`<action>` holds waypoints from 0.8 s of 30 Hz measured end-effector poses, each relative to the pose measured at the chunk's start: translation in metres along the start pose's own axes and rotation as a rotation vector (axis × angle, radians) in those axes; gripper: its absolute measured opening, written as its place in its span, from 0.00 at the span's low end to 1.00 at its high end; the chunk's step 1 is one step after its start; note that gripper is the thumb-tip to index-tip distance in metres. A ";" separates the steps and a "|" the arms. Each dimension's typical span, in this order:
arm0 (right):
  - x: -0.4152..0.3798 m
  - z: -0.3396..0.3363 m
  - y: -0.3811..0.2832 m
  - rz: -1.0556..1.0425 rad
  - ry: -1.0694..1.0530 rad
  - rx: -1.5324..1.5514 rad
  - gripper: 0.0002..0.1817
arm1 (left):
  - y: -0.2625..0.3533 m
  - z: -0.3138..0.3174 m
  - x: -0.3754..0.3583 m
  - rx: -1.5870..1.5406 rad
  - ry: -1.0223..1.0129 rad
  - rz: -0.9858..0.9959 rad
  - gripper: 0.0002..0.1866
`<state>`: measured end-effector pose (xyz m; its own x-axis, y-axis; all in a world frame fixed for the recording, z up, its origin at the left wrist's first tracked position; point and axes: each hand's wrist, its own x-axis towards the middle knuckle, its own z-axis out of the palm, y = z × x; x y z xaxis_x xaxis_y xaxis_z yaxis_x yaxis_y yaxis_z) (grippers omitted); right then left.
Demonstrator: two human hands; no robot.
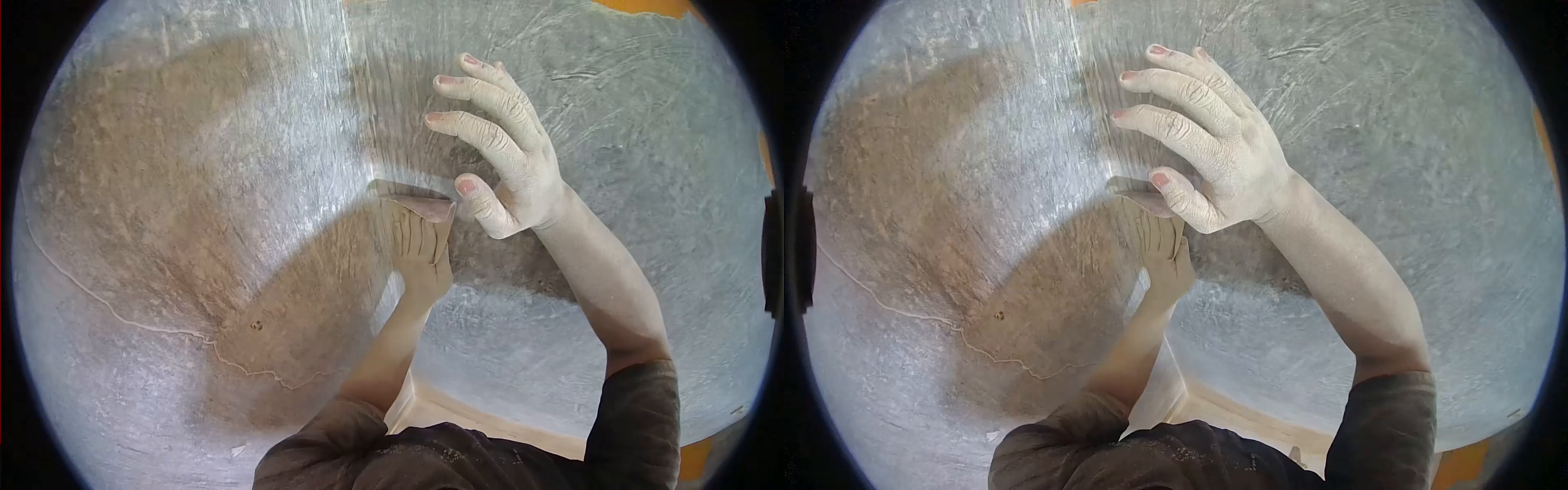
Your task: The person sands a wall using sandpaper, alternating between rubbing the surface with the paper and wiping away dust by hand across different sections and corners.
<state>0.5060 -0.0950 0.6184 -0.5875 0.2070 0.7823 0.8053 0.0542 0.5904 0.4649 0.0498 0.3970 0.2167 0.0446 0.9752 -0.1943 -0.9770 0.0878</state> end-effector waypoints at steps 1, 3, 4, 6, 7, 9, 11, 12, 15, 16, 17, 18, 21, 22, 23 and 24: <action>-0.001 0.000 0.000 0.005 0.005 0.002 0.21 | 0.002 0.001 0.004 -0.010 0.047 -0.008 0.29; -0.003 0.000 -0.003 0.013 0.002 0.005 0.21 | 0.006 0.006 0.036 -0.027 0.140 -0.036 0.28; -0.003 -0.001 -0.003 0.011 -0.004 -0.003 0.21 | 0.012 -0.006 0.076 0.016 0.145 0.088 0.29; -0.004 -0.009 -0.007 0.029 0.022 -0.029 0.20 | -0.001 -0.004 0.158 -0.029 0.116 0.156 0.30; -0.005 -0.017 -0.011 0.046 0.055 -0.051 0.20 | 0.005 -0.002 0.179 -0.069 0.139 0.125 0.31; -0.009 -0.036 -0.017 0.081 0.108 -0.088 0.20 | 0.036 -0.012 0.223 -0.102 0.245 0.090 0.31; -0.020 -0.058 -0.029 0.132 0.149 -0.103 0.19 | 0.063 -0.007 0.225 -0.103 0.317 0.118 0.32; -0.022 -0.071 -0.036 0.142 0.112 -0.107 0.18 | 0.076 0.008 0.199 -0.114 0.308 0.152 0.33; -0.038 -0.101 -0.057 0.334 -0.121 -0.030 0.17 | 0.125 0.033 0.097 -0.216 -0.034 0.038 0.36; -0.043 -0.109 -0.063 0.449 -0.248 -0.018 0.16 | 0.137 0.046 0.084 -0.189 0.029 0.048 0.36; -0.049 -0.114 -0.062 0.431 -0.274 -0.068 0.16 | 0.147 0.057 0.073 -0.158 0.094 0.049 0.37; -0.052 -0.116 -0.060 0.411 -0.300 -0.106 0.16 | 0.156 0.055 0.075 -0.168 0.104 0.047 0.37; -0.046 -0.133 -0.050 0.357 -0.385 -0.267 0.21 | 0.183 0.042 0.096 -0.290 0.023 0.050 0.35; -0.040 -0.139 -0.045 0.393 -0.388 -0.320 0.23 | 0.194 0.031 0.112 -0.345 -0.021 0.054 0.35; -0.034 -0.145 -0.041 0.429 -0.391 -0.375 0.25 | 0.202 0.023 0.126 -0.401 -0.065 0.058 0.34; -0.024 -0.151 -0.039 0.438 -0.415 -0.469 0.27 | 0.202 0.026 0.130 -0.454 -0.040 0.115 0.33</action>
<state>0.4768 -0.2491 0.6063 -0.0698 0.4692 0.8803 0.7850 -0.5187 0.3387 0.4784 -0.1469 0.5363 0.2043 -0.0757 0.9760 -0.6166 -0.7844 0.0682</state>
